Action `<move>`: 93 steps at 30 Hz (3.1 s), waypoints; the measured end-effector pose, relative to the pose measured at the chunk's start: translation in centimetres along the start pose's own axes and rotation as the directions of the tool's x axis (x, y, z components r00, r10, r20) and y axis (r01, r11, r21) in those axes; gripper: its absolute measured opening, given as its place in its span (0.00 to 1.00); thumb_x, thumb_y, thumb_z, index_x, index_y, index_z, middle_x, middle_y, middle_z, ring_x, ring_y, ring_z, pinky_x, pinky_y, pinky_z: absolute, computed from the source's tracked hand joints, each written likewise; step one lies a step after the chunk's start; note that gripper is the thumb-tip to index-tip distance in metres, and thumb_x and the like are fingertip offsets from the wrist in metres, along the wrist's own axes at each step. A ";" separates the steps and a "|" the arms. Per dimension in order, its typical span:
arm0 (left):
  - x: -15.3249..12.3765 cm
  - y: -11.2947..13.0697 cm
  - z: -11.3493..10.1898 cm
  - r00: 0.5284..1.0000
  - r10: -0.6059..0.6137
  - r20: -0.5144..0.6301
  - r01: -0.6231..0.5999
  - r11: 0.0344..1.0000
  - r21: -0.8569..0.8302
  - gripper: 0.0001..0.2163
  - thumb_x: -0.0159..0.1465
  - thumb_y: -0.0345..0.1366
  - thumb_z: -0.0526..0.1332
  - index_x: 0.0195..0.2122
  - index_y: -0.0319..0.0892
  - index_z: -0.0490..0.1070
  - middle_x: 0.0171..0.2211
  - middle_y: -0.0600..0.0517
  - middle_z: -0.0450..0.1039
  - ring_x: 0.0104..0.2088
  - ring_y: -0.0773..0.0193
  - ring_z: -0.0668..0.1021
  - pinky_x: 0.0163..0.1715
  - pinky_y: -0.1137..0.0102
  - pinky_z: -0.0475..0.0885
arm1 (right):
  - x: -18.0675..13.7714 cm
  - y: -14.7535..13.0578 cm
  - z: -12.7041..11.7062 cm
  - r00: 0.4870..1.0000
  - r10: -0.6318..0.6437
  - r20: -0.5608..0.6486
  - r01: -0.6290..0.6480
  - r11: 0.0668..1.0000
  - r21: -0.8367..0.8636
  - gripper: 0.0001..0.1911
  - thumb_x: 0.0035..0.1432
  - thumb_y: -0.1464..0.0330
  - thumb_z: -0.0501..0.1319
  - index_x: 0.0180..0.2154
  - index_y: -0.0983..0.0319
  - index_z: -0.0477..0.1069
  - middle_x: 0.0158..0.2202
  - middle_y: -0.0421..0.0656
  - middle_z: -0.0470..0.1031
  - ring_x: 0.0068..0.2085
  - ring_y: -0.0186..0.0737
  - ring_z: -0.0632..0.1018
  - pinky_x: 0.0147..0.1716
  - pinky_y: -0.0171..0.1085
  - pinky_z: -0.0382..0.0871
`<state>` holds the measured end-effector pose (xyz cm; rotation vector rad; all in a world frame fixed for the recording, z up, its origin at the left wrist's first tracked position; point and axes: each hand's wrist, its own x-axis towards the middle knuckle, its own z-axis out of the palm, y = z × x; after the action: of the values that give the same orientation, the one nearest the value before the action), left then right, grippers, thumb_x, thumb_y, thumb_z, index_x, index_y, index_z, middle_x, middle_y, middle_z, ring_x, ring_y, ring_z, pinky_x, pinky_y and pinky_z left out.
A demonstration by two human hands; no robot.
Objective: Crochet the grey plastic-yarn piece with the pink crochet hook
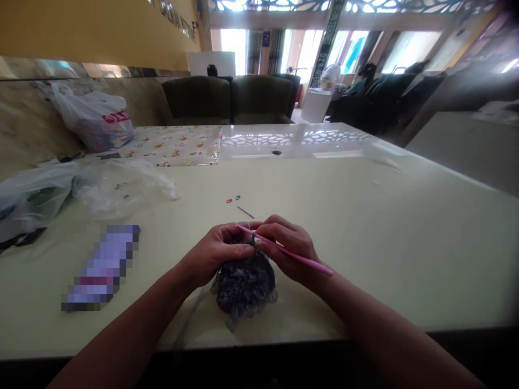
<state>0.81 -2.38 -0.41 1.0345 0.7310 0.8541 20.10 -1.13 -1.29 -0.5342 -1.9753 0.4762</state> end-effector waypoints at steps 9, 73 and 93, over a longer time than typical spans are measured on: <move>0.0 0.0 -0.6 0.999 0.035 0.033 -0.037 0.996 0.079 0.20 0.58 0.33 0.71 0.52 0.47 0.78 0.56 0.46 0.76 0.52 0.53 0.78 0.53 0.61 0.69 | 0.3 0.1 0.0 0.979 0.203 -0.029 -0.191 0.955 0.229 0.09 0.66 0.71 0.58 0.35 0.63 0.77 0.34 0.43 0.76 0.34 0.33 0.78 0.36 0.35 0.72; -0.2 1.7 -1.1 0.972 0.117 -0.206 -0.058 0.961 0.270 0.24 0.65 0.39 0.62 0.63 0.53 0.68 0.28 0.56 0.72 0.27 0.70 0.70 0.36 0.71 0.64 | 0.8 0.2 -1.0 0.961 0.246 0.124 -0.273 0.905 0.327 0.12 0.68 0.71 0.55 0.35 0.64 0.76 0.31 0.43 0.75 0.34 0.35 0.76 0.35 0.36 0.70; -0.5 2.5 -2.2 0.988 0.135 -0.070 -0.110 0.952 0.285 0.22 0.62 0.33 0.61 0.59 0.49 0.72 0.33 0.53 0.72 0.35 0.65 0.72 0.37 0.71 0.65 | 1.2 0.3 -2.3 0.940 0.167 0.298 -0.256 0.921 0.293 0.13 0.69 0.70 0.53 0.38 0.65 0.76 0.33 0.45 0.76 0.35 0.36 0.76 0.36 0.36 0.70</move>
<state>-1.93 -1.21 1.19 1.3130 0.8883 0.9255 21.73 0.01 0.46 -0.4935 -2.0415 1.0440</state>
